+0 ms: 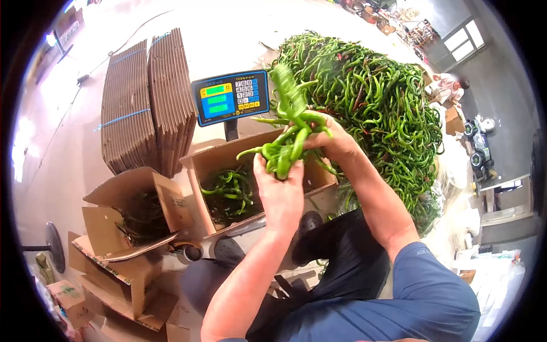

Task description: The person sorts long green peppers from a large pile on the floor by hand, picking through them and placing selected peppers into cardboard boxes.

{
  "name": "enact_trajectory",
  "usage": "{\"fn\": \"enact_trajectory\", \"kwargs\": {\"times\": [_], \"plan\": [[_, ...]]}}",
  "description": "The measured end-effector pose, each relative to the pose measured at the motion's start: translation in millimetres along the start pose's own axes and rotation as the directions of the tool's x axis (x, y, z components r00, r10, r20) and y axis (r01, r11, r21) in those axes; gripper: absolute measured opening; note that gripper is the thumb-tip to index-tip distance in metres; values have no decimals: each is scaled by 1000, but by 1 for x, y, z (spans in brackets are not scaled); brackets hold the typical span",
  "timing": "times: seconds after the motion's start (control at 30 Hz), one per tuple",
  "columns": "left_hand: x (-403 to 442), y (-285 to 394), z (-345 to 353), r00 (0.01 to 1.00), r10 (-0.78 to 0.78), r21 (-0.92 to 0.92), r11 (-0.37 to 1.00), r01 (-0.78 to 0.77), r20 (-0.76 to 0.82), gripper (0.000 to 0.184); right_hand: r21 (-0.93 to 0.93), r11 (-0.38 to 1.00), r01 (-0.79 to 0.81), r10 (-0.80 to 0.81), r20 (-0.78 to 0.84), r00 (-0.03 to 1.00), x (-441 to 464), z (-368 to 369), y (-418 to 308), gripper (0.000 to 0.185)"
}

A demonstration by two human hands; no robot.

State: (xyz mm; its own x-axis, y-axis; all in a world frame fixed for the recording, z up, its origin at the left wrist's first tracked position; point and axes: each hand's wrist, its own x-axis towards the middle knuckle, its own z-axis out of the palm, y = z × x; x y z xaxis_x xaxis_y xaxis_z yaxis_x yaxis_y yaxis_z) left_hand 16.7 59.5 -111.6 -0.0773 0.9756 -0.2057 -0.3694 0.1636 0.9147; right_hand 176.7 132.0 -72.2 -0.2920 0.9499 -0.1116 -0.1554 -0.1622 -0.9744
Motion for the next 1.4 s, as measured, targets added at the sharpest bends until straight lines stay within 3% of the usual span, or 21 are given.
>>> {"fn": "enact_trajectory", "kwargs": {"times": [0.07,0.1,0.2,0.3,0.43,0.53,0.67,0.73,0.9,1.0,1.13,1.3,1.4], "plan": [[-1,35,-6,919,-389,-316,866,388,63,55,-170,985,25,-34,-51,998,5,7,9,44],[0,32,-9,896,-444,-400,817,416,24,50,-228,973,26,-45,-79,996,5,15,12,42],[-1,18,-18,928,-355,-559,750,354,112,50,-513,856,62,-130,-96,987,3,33,20,36],[0,4,-21,977,-155,-582,785,212,148,51,-605,789,109,-220,-113,969,-3,52,22,34],[-3,13,-20,966,-212,-598,758,258,149,65,-833,484,266,-439,32,898,-6,51,34,41],[5,11,-27,959,-247,-622,731,280,142,61,-914,146,379,-570,235,787,-11,52,39,46],[22,1,-44,945,-324,-523,801,293,34,41,-886,-58,461,-579,405,707,-17,55,56,49],[26,1,-48,914,-406,-465,807,364,10,35,-884,-74,462,-509,432,744,-25,56,56,53],[30,-8,-56,905,-371,-565,709,422,209,32,-879,-138,457,-486,462,742,-32,51,59,52],[29,3,-49,904,-404,-572,713,406,137,31,-880,-164,445,-476,466,746,-33,51,53,52],[29,2,-49,927,-296,-593,713,374,228,35,-882,-189,431,-494,465,735,-35,60,47,51],[37,-21,-62,909,-255,-677,608,415,329,48,-874,-140,464,-523,463,715,-39,67,55,45],[35,-27,-69,871,-99,-696,562,448,481,46,-888,-123,444,-569,429,701,-42,72,58,44]]}}
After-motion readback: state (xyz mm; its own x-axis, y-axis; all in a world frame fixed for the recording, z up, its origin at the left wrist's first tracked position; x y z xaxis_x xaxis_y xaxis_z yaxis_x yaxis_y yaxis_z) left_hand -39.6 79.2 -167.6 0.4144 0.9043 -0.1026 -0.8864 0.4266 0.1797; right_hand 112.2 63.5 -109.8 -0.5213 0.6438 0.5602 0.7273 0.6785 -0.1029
